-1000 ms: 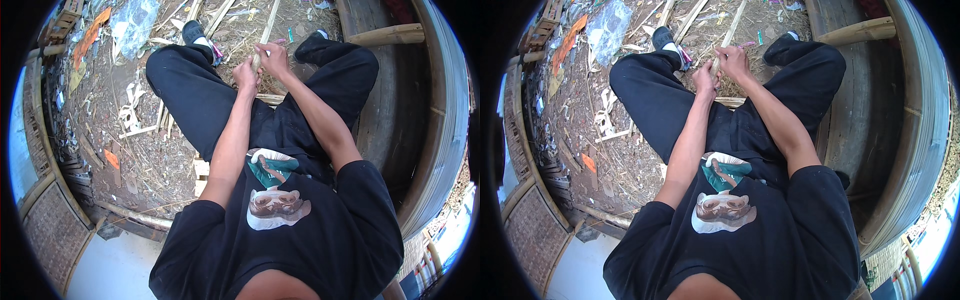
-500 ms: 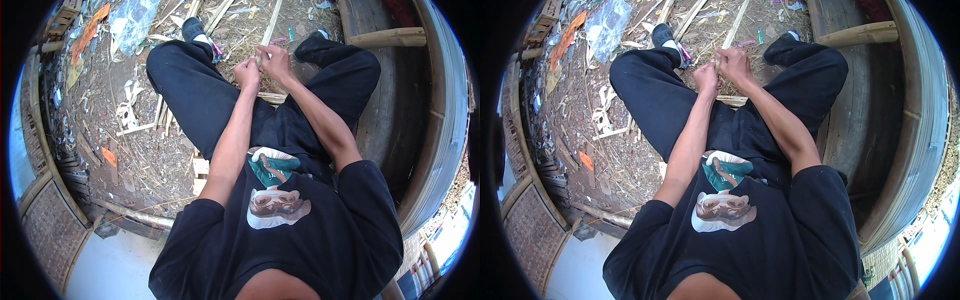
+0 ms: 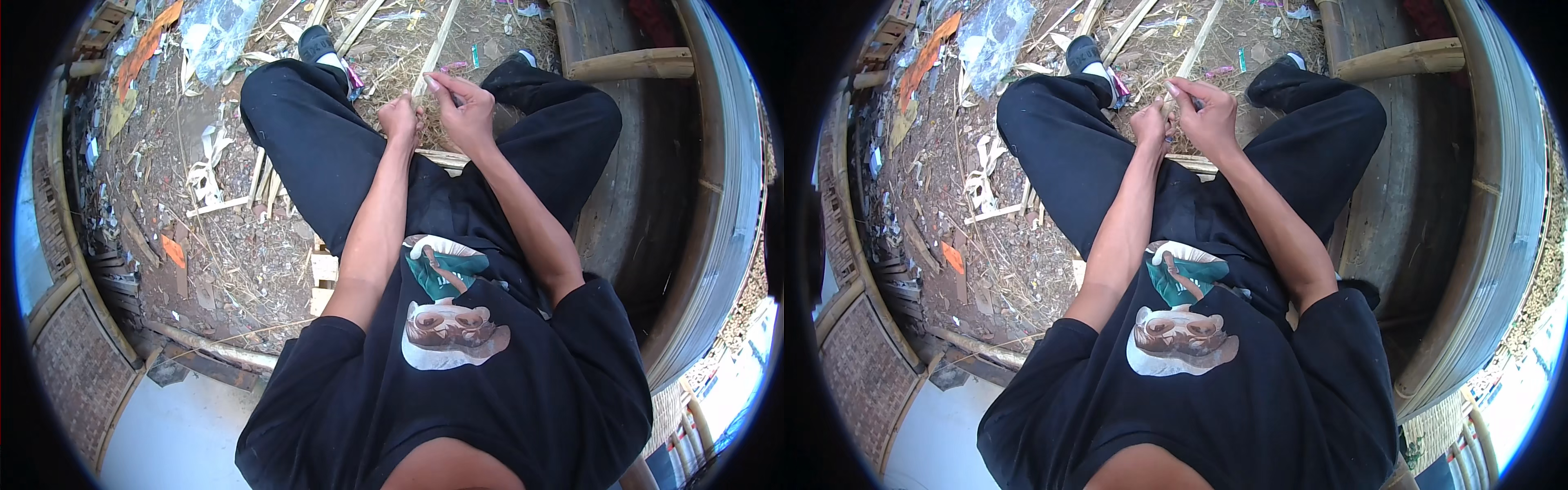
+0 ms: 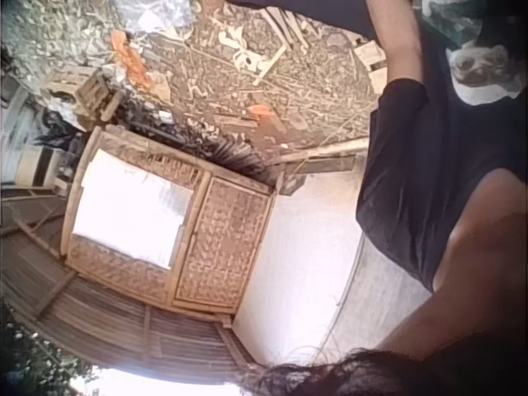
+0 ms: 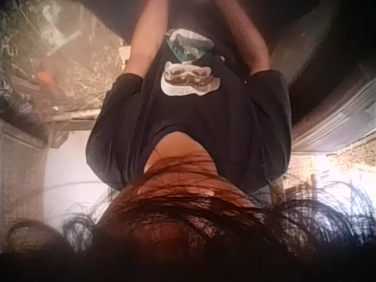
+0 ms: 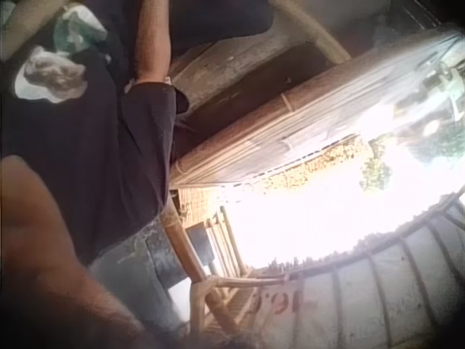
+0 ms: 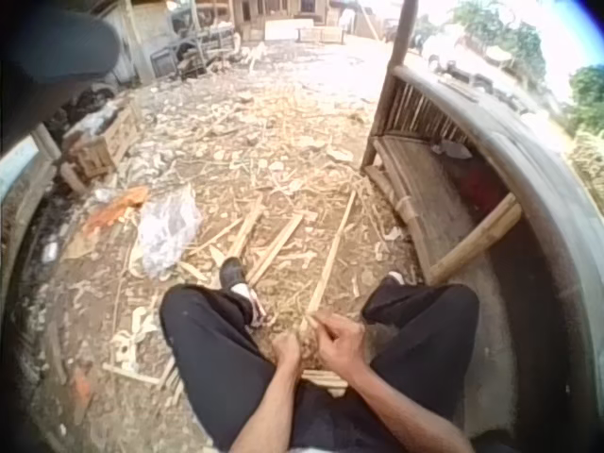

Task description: The person strips thin layers of bamboo from a bamboo slat by hand, pulling the fibers apart to create multiple narrow strips.

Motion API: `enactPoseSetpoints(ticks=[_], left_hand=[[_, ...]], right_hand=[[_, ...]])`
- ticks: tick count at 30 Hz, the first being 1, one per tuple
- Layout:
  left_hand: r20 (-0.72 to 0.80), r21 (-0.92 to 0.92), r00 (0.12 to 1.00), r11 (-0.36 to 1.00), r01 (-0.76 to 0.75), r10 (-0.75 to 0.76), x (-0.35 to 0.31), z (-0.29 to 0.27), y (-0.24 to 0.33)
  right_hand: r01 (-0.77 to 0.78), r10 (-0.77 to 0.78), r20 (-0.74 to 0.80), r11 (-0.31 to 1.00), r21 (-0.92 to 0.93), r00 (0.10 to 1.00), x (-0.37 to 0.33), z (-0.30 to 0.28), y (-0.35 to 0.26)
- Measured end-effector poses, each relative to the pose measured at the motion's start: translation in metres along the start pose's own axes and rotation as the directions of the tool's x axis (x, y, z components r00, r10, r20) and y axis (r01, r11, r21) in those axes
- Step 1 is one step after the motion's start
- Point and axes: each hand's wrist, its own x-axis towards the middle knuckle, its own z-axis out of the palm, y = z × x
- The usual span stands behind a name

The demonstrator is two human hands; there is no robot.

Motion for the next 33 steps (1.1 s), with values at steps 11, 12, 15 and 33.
enactPoseSetpoints(ticks=[11,12,15,33], left_hand=[[0.186,-0.101,0.980,0.990,0.096,-0.076,-0.005,0.003,0.009],[0.191,-0.096,0.979,0.991,0.091,-0.071,-0.006,0.004,0.010],[0.194,-0.075,0.978,0.993,0.088,-0.072,-0.007,0.004,0.011],[0.394,-0.147,0.916,0.979,0.143,-0.075,-0.009,0.003,0.006]], right_hand=[[-0.189,0.286,0.098,0.816,-0.546,0.953,0.020,-0.039,0.067],[-0.150,0.272,0.117,0.785,-0.601,0.955,0.020,-0.039,0.069],[-0.268,0.376,0.096,0.796,-0.543,0.922,0.025,-0.031,0.070],[-0.188,0.312,0.347,0.919,-0.347,0.885,0.045,-0.003,0.083]])
